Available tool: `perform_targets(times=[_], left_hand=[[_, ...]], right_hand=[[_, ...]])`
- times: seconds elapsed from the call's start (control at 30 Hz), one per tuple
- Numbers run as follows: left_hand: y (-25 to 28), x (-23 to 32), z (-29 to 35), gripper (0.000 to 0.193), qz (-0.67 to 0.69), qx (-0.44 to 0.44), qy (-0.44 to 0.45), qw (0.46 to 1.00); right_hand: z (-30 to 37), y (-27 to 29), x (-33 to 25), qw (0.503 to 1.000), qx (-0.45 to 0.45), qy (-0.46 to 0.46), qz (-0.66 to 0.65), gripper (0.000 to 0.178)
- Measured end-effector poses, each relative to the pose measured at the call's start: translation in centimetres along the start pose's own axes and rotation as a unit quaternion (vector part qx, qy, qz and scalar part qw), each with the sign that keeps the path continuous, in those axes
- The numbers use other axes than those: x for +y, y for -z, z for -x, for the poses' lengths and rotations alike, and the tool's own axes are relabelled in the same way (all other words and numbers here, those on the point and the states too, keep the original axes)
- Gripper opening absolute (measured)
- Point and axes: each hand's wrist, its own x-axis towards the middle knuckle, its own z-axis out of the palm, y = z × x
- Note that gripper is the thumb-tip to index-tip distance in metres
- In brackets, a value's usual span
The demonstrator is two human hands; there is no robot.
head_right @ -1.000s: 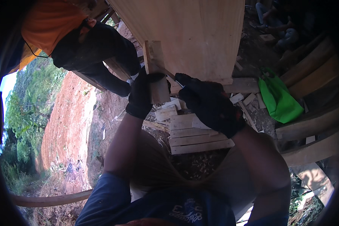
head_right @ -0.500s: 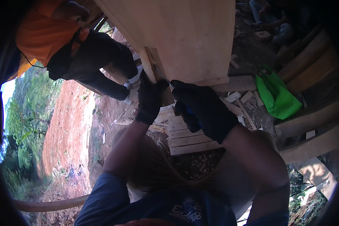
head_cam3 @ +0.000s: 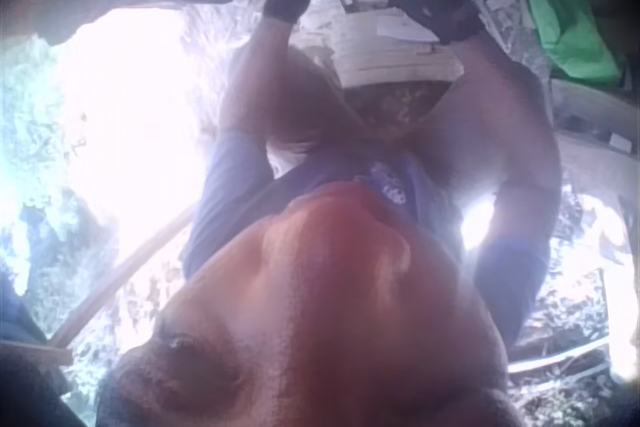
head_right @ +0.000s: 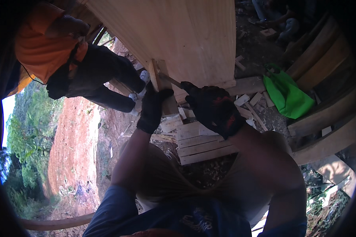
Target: The person uses a chisel and a hammer to carve a rectangular notch into a piece of wood, using their hands to hold the wood steady and clear away wood shavings.
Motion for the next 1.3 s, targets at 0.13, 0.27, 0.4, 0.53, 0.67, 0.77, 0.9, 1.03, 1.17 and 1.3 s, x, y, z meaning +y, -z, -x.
perform_targets(times=[0.13, 0.27, 0.4, 0.53, 0.67, 0.77, 0.9, 1.03, 1.17, 1.3], left_hand=[[-0.9, 1.9, 1.3, 0.072, -0.015, 0.024, 0.02, 0.999], [-1.3, 3.5, 3.3, 0.086, -0.056, -0.012, 0.016, 0.998], [-5.4, 3.4, 4.5, 0.093, -0.06, -0.069, -0.044, 0.995], [-3.9, 4.9, 2.8, 0.088, -0.079, -0.109, 0.009, 0.991], [-2.9, 4.2, 2.5, 0.088, -0.085, -0.13, 0.017, 0.988], [-1.8, 4.0, 1.6, 0.089, -0.112, -0.151, 0.0, 0.982], [-0.4, 3.6, 0.8, 0.09, -0.105, -0.166, -0.029, 0.98], [0.1, 3.6, 0.5, 0.091, -0.101, -0.189, 0.005, 0.977], [-1.8, 4.5, 2.7, 0.087, -0.18, -0.074, 0.01, 0.981], [-2.6, 4.0, 3.4, 0.08, -0.147, -0.032, -0.008, 0.989]], right_hand=[[-0.1, -1.1, 0.0, 0.898, -0.022, -0.138, -0.416, 0.036], [-1.6, 2.1, -2.1, 0.627, -0.112, -0.359, -0.682, 0.024], [-2.4, 3.1, 2.1, 0.644, -0.079, -0.309, -0.696, 0.029], [-2.1, 4.7, 0.4, 0.787, -0.009, -0.313, -0.531, 0.036], [-1.7, 3.0, 1.1, 0.864, 0.027, -0.244, -0.44, 0.033], [-1.8, 2.2, 1.8, 0.94, 0.059, -0.149, -0.301, 0.031], [-1.8, 1.7, 2.7, 0.983, 0.087, -0.005, -0.159, 0.03], [-1.7, -0.2, 5.1, 0.983, 0.142, 0.111, -0.045, 0.033], [-2.3, 2.1, 1.5, 0.933, -0.017, -0.188, -0.306, 0.038], [-2.2, 3.6, -2.0, 0.833, -0.119, -0.331, -0.426, 0.039]])
